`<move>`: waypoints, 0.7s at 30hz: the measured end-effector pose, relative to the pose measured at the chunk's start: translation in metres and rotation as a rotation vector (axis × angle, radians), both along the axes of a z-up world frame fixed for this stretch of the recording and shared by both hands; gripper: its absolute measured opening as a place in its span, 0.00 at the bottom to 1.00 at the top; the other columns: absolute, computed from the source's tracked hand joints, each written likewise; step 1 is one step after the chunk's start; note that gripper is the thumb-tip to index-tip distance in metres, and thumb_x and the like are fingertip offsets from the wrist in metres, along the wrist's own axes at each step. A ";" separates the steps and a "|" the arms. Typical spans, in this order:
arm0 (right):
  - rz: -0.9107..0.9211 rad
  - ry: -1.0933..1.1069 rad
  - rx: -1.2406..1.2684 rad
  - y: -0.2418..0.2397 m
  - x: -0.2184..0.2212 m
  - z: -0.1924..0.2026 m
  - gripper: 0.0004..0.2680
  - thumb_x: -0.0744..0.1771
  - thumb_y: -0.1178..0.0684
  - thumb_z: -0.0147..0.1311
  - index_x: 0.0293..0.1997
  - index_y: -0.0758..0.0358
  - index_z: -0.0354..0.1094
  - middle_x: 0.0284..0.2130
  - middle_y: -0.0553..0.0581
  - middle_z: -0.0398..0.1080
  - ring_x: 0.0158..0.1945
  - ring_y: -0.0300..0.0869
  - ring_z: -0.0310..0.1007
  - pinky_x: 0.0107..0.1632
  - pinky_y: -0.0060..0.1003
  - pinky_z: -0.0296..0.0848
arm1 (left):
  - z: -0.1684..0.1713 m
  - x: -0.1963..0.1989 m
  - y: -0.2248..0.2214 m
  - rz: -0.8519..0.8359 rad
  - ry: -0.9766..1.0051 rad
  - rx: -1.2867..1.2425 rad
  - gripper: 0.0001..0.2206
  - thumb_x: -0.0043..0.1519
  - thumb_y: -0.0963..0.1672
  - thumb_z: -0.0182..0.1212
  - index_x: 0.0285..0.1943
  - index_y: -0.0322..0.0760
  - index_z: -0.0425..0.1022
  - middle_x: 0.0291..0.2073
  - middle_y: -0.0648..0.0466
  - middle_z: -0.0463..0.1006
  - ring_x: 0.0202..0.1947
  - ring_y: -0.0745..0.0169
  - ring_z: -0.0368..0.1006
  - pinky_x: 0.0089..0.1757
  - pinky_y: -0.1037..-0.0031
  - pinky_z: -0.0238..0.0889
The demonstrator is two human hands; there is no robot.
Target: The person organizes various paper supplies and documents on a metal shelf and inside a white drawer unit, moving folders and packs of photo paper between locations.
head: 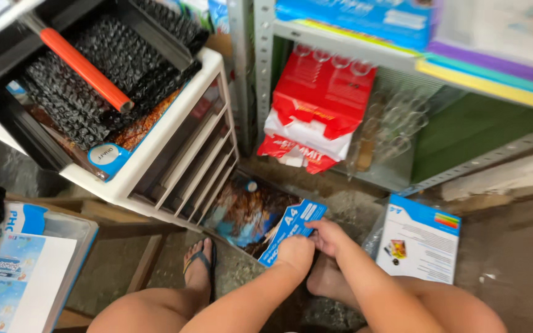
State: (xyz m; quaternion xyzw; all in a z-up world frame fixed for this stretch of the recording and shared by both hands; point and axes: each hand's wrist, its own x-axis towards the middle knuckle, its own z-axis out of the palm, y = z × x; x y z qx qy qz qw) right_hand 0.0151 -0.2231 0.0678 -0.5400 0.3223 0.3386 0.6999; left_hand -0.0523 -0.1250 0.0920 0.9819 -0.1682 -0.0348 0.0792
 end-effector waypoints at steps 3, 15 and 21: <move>-0.084 -0.016 0.086 -0.018 -0.014 0.022 0.12 0.63 0.69 0.54 0.46 0.60 0.70 0.39 0.66 0.80 0.36 0.55 0.80 0.40 0.49 0.82 | 0.019 -0.011 -0.006 -0.031 0.166 0.090 0.12 0.63 0.40 0.53 0.43 0.47 0.84 0.38 0.49 0.83 0.38 0.53 0.81 0.35 0.65 0.74; -0.267 -0.151 0.055 -0.046 -0.111 0.201 0.14 0.63 0.72 0.51 0.52 0.65 0.64 0.44 0.72 0.76 0.44 0.60 0.76 0.49 0.56 0.77 | 0.197 -0.079 0.015 -0.144 0.259 0.149 0.09 0.65 0.42 0.55 0.46 0.46 0.83 0.41 0.52 0.83 0.40 0.51 0.81 0.36 0.63 0.70; -0.467 -0.589 0.150 -0.089 -0.169 0.201 0.20 0.62 0.70 0.52 0.59 0.59 0.67 0.38 0.70 0.76 0.34 0.55 0.76 0.30 0.48 0.77 | 0.263 -0.126 0.025 -0.324 -0.455 -0.299 0.05 0.46 0.42 0.64 0.22 0.40 0.71 0.22 0.50 0.66 0.21 0.46 0.64 0.21 0.60 0.55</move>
